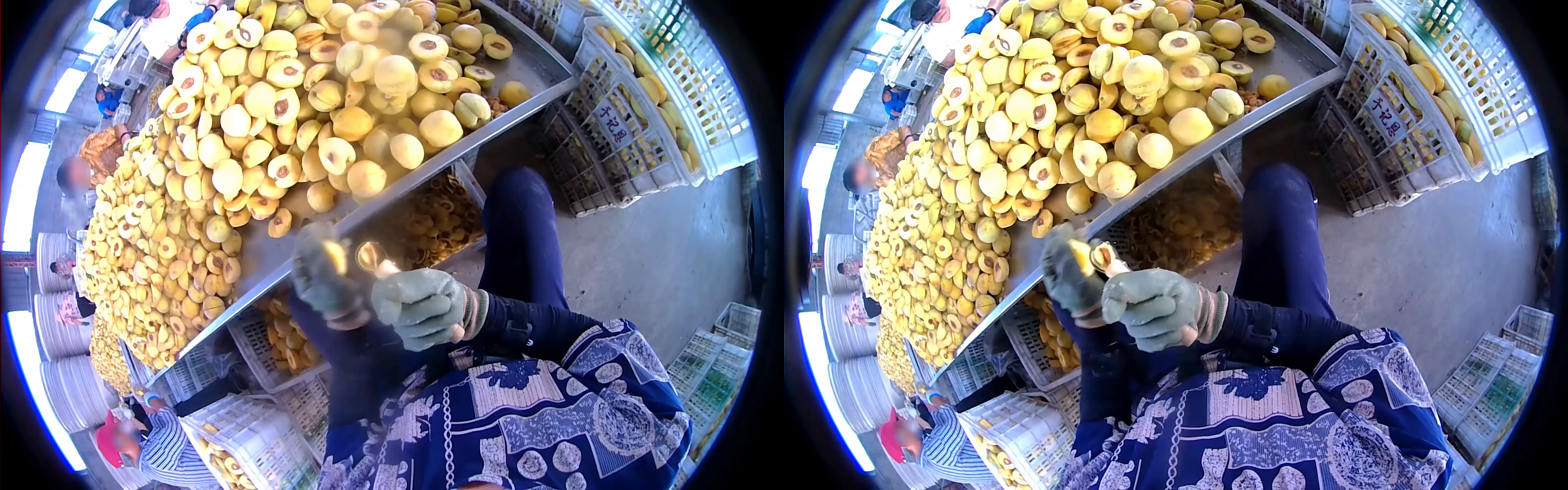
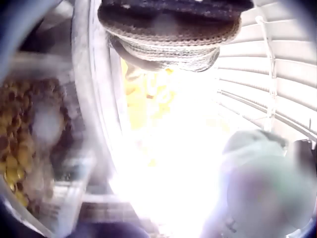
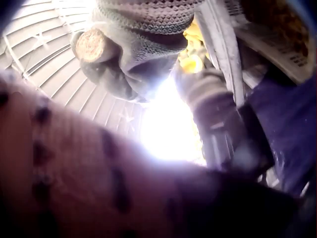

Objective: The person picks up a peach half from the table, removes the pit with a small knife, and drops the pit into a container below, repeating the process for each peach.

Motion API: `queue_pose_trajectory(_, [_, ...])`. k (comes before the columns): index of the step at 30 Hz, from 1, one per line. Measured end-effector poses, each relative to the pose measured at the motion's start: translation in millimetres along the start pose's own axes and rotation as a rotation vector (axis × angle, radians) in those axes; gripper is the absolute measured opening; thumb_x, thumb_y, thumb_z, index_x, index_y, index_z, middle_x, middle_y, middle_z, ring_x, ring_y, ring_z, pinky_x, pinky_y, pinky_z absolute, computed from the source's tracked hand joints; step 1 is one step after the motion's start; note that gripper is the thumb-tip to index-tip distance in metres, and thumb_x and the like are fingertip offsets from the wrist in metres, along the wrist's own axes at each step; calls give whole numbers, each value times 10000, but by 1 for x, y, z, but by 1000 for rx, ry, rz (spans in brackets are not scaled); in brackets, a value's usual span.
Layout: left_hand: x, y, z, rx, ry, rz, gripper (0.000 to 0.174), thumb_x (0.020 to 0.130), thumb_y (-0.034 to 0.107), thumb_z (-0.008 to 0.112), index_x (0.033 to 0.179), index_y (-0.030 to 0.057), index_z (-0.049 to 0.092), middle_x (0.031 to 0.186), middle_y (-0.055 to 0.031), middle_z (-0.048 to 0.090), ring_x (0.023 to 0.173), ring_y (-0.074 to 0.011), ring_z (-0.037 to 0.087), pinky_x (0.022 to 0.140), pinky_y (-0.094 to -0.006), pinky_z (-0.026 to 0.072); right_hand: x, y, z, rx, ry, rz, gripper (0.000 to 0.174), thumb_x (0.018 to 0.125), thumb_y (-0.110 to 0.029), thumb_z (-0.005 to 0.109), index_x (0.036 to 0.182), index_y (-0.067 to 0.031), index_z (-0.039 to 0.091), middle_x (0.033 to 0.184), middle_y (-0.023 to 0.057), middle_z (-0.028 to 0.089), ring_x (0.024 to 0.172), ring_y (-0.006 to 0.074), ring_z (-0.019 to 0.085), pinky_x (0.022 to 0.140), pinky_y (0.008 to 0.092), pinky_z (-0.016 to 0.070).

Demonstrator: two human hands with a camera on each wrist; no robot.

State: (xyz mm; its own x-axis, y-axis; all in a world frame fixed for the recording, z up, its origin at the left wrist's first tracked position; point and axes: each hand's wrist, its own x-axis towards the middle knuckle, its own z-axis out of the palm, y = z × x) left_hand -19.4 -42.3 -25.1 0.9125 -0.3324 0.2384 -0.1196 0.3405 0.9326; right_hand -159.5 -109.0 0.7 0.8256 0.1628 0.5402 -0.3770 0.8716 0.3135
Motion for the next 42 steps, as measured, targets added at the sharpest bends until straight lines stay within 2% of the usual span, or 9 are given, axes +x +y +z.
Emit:
queue_pose_trajectory(2, [15, 26, -27, 116, -86, 6, 294, 884, 222, 589, 1047, -22, 608, 972, -109, 615, 860, -199, 609, 686, -276, 520, 0, -8, 16, -381, 435, -90, 360, 986, -246, 370, 1006, 54, 570, 480, -91, 388, 341, 32, 348, 312, 192, 303])
queue_pose_trajectory(5, [45, 36, -97, 959, -50, 677, 174, 901, 116, 546, 1028, 50, 644, 986, -112, 607, 897, -194, 590, 702, -271, 518, -16, -41, -6, -238, 759, -83, 308, 954, -239, 460, 933, 41, 587, 502, -34, 469, 353, 70, 433, 302, 197, 377])
queue_pose_trajectory(6, [50, 52, -92, 488, 285, 39, 180, 883, 135, 572, 1028, 61, 649, 942, -123, 630, 913, -218, 594, 737, -297, 509, -21, -47, -11, -273, 851, -61, 296, 945, -232, 476, 905, 39, 587, 508, -23, 483, 350, 78, 445, 297, 198, 391])
queue_pose_trajectory(8, [68, 65, -141, 1595, -62, 348, 230, 848, 133, 587, 1060, 55, 633, 1020, -157, 631, 918, -290, 606, 821, -366, 483, -18, -54, -15, -387, 1005, -86, 286, 935, -231, 488, 879, 32, 584, 511, -16, 485, 345, 83, 446, 290, 202, 392])
queue_pose_trajectory(20, [121, -40, 7, 1701, -731, 24, 565, 760, 349, 642, 1220, 49, 510, 1118, -179, 606, 1017, -331, 584, 891, -408, 453, -19, -35, -5, -846, 1382, -132, 233, 836, -259, 580, 804, -32, 621, 533, -5, 494, 373, 102, 442, 356, 234, 335])
queue_pose_trajectory(24, [127, -38, -14, 1363, -667, 109, 587, 737, 385, 662, 1143, -26, 561, 1047, -190, 624, 990, -312, 602, 853, -384, 466, -13, -34, 0, -928, 1353, -114, 251, 833, -288, 595, 889, -43, 598, 551, 11, 499, 378, 103, 439, 358, 234, 354])
queue_pose_trajectory(28, [103, 3, -25, 347, -613, -456, 373, 870, 262, 586, 1122, -12, 599, 960, -37, 634, 822, -99, 580, 686, -208, 462, 16, -30, 29, -1096, 1308, -254, 327, 834, -368, 612, 956, -69, 561, 581, 35, 505, 398, 109, 449, 354, 236, 362])
queue_pose_trajectory(34, [31, 29, 4, 393, -783, -78, 396, 931, 327, 492, 1106, -19, 570, 951, -83, 626, 823, -146, 575, 723, -271, 456, 48, -40, 21, -1111, 1010, -473, 305, 853, -343, 597, 930, -48, 600, 669, 39, 557, 412, 107, 452, 377, 227, 360])
queue_pose_trajectory(42, [-10, 15, 18, 210, -440, -237, 461, 962, 403, 398, 1035, -6, 599, 927, -76, 602, 802, -139, 549, 693, -267, 447, 23, -24, 13, -1060, 914, -573, 236, 854, -235, 617, 983, -37, 602, 788, 38, 607, 638, 92, 555, 549, 235, 464])
